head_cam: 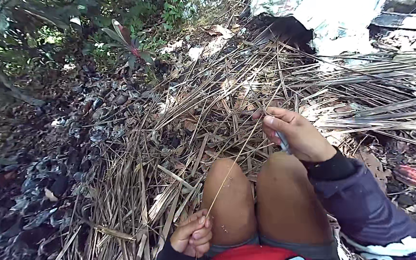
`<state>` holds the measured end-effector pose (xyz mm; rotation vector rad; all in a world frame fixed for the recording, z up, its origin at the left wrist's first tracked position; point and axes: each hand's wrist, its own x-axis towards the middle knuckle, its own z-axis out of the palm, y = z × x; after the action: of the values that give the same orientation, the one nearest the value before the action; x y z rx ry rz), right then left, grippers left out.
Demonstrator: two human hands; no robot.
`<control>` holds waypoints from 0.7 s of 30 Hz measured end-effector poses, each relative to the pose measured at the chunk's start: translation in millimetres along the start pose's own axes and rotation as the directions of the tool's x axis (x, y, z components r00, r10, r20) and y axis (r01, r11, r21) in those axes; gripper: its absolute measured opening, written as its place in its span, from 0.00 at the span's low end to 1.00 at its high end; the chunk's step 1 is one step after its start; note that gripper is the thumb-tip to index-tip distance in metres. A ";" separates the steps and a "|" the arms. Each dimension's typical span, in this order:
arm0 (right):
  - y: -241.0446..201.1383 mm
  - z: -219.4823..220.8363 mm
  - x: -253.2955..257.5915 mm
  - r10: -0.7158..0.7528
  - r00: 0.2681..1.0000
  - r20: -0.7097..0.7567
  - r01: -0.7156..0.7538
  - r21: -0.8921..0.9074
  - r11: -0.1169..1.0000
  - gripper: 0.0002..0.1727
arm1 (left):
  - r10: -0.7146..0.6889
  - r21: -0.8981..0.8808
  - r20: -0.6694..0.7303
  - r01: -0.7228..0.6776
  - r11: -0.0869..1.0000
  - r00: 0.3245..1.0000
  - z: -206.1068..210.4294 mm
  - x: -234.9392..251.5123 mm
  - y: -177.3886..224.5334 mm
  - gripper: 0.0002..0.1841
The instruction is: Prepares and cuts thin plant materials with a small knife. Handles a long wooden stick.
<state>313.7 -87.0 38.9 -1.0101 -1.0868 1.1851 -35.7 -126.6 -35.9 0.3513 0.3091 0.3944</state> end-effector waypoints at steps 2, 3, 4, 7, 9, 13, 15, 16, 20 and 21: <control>3.7 12.0 -5.1 0.034 0.999 -0.004 -0.034 0.011 0.999 0.16 | -0.003 0.001 -0.012 0.003 1.000 1.000 -1.4 3.0 -1.0 0.04; 7.9 27.3 -14.6 0.094 0.994 0.062 -0.093 -0.029 0.995 0.17 | 0.007 -0.001 -0.012 -0.007 1.000 1.000 -1.5 7.4 0.3 0.05; 14.9 46.5 -27.6 0.174 0.968 0.179 -0.162 -0.076 0.984 0.18 | 0.025 -0.010 -0.011 -0.025 1.000 1.000 0.1 12.2 1.7 0.04; 44.1 98.3 -63.8 0.302 0.841 0.449 -0.285 -0.108 0.953 0.20 | 0.062 -0.045 0.033 -0.060 0.997 0.998 4.1 20.3 6.4 0.05; 44.3 89.3 -58.2 0.272 0.874 0.402 -0.258 -0.091 0.962 0.20 | 0.042 -0.043 0.036 -0.040 0.998 0.998 -0.8 16.7 7.8 0.05; 9.6 11.4 -8.3 0.023 0.999 0.023 -0.023 -0.021 1.000 0.16 | -0.057 0.001 0.028 0.057 0.998 0.998 -25.9 -9.9 -1.8 0.05; 5.6 3.9 -1.5 -0.032 0.999 -0.030 0.032 0.001 0.999 0.16 | -0.041 0.199 -0.008 0.042 0.979 0.999 -30.8 -14.5 -5.0 0.07; 6.5 6.1 -2.4 -0.032 0.999 -0.022 0.031 -0.004 0.999 0.16 | 0.018 0.343 -0.059 0.003 0.939 0.998 -29.0 -12.4 -6.2 0.09; 15.6 25.1 -13.1 0.042 0.998 0.047 -0.040 -0.042 0.998 0.15 | 0.458 0.844 -0.111 -0.160 0.512 0.882 12.3 21.6 0.5 0.17; 18.9 30.7 -16.7 0.060 0.996 0.061 -0.057 -0.049 0.997 0.15 | 0.552 0.908 -0.066 -0.179 0.379 0.831 24.7 32.0 2.3 0.16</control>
<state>279.2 -100.5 24.7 -1.0536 -1.1460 1.2499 0.5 -117.7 -20.1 1.4412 0.8245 0.7531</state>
